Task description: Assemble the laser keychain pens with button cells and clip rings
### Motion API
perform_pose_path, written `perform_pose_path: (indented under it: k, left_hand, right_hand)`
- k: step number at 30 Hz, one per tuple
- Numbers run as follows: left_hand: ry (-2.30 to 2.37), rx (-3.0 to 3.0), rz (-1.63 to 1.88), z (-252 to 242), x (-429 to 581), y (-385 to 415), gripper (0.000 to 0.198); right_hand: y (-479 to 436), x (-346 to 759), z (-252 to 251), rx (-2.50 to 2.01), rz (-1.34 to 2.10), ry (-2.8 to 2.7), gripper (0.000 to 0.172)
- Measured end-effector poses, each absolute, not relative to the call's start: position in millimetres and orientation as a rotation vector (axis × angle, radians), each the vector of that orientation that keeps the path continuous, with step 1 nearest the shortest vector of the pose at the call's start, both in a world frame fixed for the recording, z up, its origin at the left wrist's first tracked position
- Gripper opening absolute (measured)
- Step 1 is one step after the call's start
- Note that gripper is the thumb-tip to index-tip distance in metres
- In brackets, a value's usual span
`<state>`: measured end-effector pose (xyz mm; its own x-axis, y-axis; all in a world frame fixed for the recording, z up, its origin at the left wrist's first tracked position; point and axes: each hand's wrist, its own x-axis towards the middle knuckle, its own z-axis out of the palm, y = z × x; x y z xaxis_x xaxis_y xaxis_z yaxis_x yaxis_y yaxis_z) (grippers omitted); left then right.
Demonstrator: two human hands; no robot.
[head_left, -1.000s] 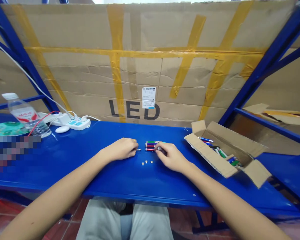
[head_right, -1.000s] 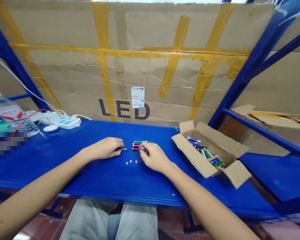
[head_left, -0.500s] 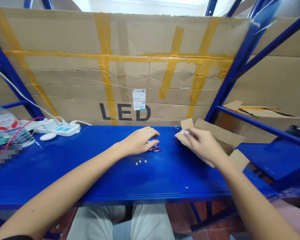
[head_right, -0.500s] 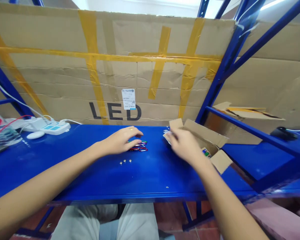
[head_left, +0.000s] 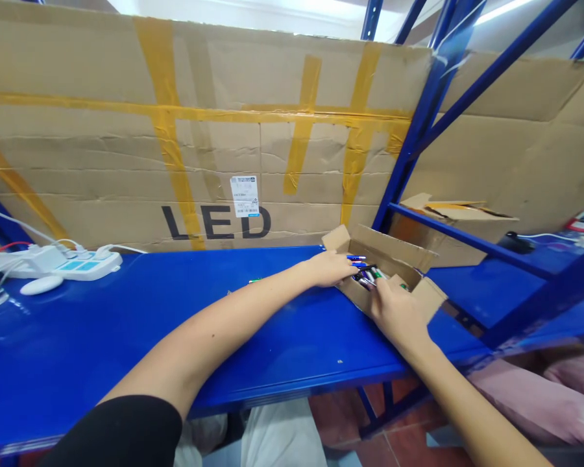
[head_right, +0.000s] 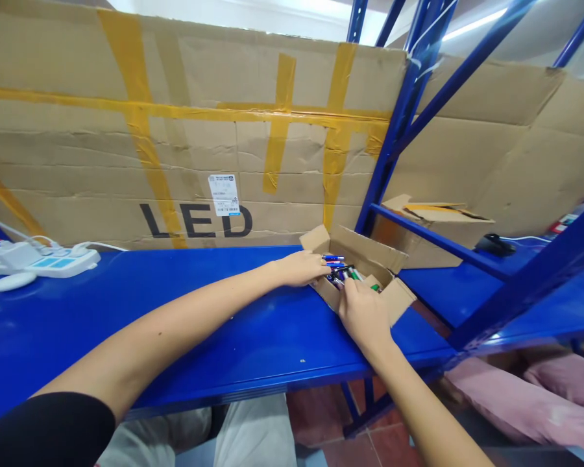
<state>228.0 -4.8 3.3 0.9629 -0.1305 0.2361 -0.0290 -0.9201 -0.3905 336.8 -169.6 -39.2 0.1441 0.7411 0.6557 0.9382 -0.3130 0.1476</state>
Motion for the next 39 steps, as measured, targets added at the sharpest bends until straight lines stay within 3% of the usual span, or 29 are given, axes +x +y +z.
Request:
perform_pose_path:
  k: [7,12,19,29,36,39]
  left_hand:
    - [0.106,-2.583,-0.526,-6,185,-7,0.023]
    - [0.082,-2.363,-0.704,3,120,-3,0.025]
    - [-0.087,-2.3,-0.657,11,45,14,0.029]
    - [-0.302,-2.361,-0.546,1,11,65,0.024]
    - [-0.407,-2.453,-0.445,-9,6,72,0.028]
    - [-0.445,-2.486,-0.408,-11,6,72,0.025]
  right_hand:
    - [-165,346,-30,-1.886,-0.772,-1.765,0.024]
    - [-135,319,11,-1.957,-0.496,-1.805,0.023]
    - [-62,258,57,-2.086,-0.499,-2.026,0.024]
    - [36,225,45,-1.967,-0.43,-2.171,0.022]
    - [64,220,26,-1.811,-0.261,-2.177,0.03]
    - [68,220,18,-1.822,-0.194,-2.138,0.025]
